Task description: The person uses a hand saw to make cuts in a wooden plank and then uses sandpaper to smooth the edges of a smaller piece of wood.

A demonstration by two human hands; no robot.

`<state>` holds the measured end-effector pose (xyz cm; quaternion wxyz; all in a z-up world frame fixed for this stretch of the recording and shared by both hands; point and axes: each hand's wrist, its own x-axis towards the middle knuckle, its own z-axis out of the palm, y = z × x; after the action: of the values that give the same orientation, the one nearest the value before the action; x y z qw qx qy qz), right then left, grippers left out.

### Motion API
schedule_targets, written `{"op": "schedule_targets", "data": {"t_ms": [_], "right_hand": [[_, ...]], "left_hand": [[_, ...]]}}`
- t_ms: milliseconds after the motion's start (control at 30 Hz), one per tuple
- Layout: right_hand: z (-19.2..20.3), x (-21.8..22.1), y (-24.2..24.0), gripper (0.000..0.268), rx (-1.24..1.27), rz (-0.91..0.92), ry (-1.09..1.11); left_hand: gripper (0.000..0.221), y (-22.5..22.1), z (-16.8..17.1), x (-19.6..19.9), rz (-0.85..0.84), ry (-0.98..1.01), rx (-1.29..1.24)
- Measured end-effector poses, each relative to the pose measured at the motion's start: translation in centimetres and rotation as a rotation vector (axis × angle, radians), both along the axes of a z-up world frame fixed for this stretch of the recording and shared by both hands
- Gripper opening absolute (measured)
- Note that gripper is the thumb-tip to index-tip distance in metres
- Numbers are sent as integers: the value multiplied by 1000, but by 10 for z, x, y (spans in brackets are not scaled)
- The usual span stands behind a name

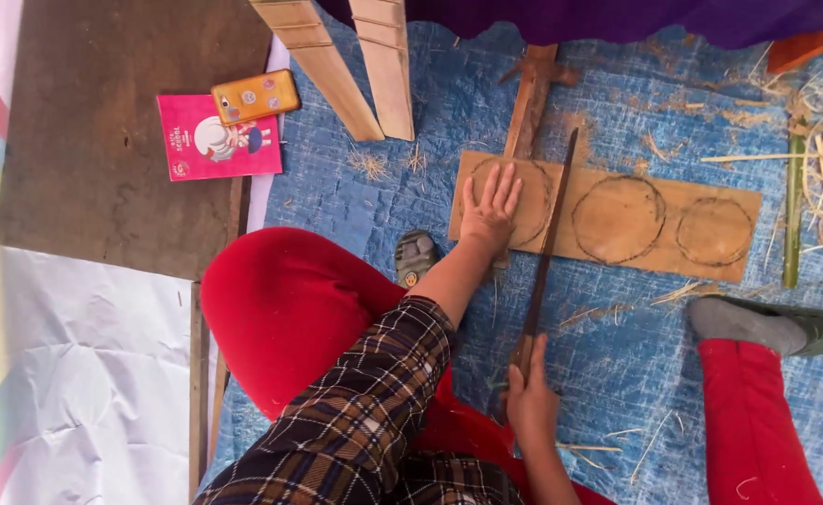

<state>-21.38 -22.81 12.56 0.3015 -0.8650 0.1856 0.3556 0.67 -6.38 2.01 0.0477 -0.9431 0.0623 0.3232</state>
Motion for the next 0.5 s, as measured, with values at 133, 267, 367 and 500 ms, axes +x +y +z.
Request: {"op": "schedule_targets", "data": {"t_ms": [133,267,367,500], "right_hand": [[-17,59,5,69,42,-51,-136],[-31,107,19,70,5,-59,-177],[-22,98,20,69,41,-40,-183],[-15,46,1,71,65,-18,-111]], "left_hand": [[89,0,-23,7,-28,-16,25],[97,-3,-41,5,-45,-7,54],[129,-2,-51,9,-51,15,52],[132,-6,-68,9,-46,-8,35]]}}
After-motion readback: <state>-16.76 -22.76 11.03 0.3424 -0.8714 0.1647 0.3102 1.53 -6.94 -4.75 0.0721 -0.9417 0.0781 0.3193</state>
